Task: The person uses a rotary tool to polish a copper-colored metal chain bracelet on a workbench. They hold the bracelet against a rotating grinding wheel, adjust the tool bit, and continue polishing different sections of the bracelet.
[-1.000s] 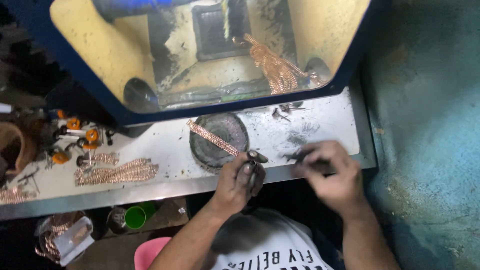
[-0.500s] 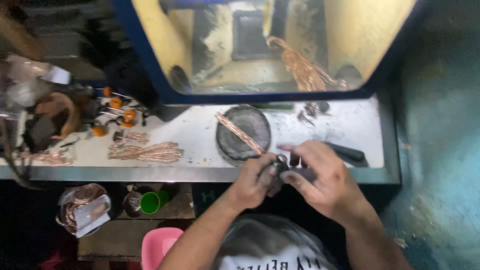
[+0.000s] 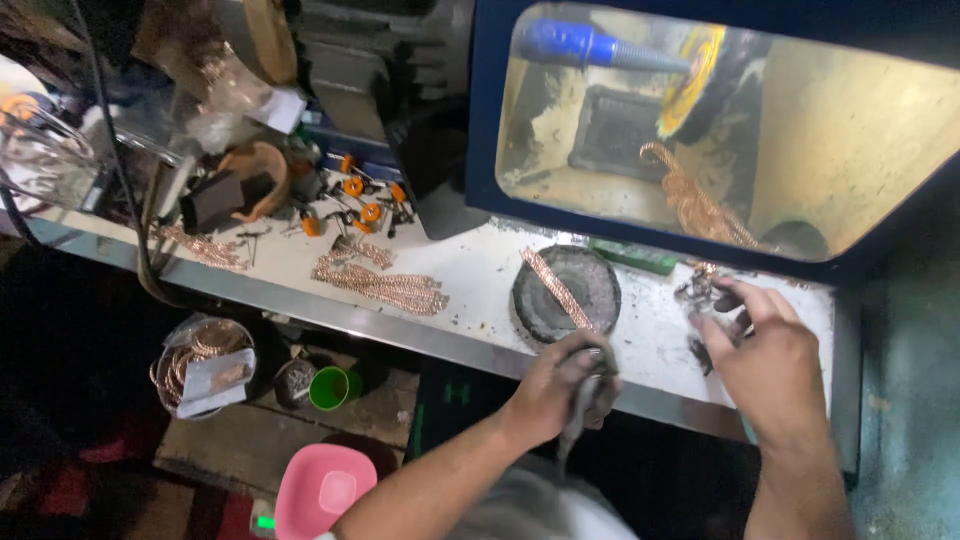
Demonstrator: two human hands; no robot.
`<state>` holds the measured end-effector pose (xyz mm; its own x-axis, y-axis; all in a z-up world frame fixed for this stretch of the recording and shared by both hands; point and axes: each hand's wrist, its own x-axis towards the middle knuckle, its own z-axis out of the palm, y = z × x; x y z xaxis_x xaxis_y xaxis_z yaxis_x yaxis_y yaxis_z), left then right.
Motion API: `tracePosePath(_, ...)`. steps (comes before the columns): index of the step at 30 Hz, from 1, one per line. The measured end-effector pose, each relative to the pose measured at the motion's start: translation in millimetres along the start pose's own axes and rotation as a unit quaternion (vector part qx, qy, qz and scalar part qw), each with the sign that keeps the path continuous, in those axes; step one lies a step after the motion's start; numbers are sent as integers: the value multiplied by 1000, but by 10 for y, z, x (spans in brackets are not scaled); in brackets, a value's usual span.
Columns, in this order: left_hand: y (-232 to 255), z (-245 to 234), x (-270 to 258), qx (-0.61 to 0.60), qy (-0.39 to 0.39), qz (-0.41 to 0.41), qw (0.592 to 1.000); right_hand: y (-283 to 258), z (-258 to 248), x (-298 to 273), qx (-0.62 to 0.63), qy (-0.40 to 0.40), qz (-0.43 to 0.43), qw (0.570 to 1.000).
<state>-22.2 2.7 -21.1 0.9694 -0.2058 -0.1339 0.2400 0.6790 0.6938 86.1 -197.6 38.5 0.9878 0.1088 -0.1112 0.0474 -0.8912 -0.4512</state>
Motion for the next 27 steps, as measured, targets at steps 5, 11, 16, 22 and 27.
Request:
tracePosePath(5, 65, 132, -201, -167, 123, 174, 963, 257, 356, -562, 189, 113, -78, 972)
tracePosePath(11, 307, 458, -399, 113, 80, 269, 953, -128, 786, -1343, 375, -202, -129, 895)
tracePosePath(16, 1180, 118, -595, 493, -61, 264, 827, 420, 1277, -1456, 379, -133, -100, 910)
tracePosePath(22, 1996, -1445, -995, 747, 268, 321, 516, 1016, 1324, -1677, 570, 76, 86, 813)
tracePosePath(27, 2191, -1718, -848, 804, 333, 147, 471, 457, 605, -1404, 470, 51, 86, 877)
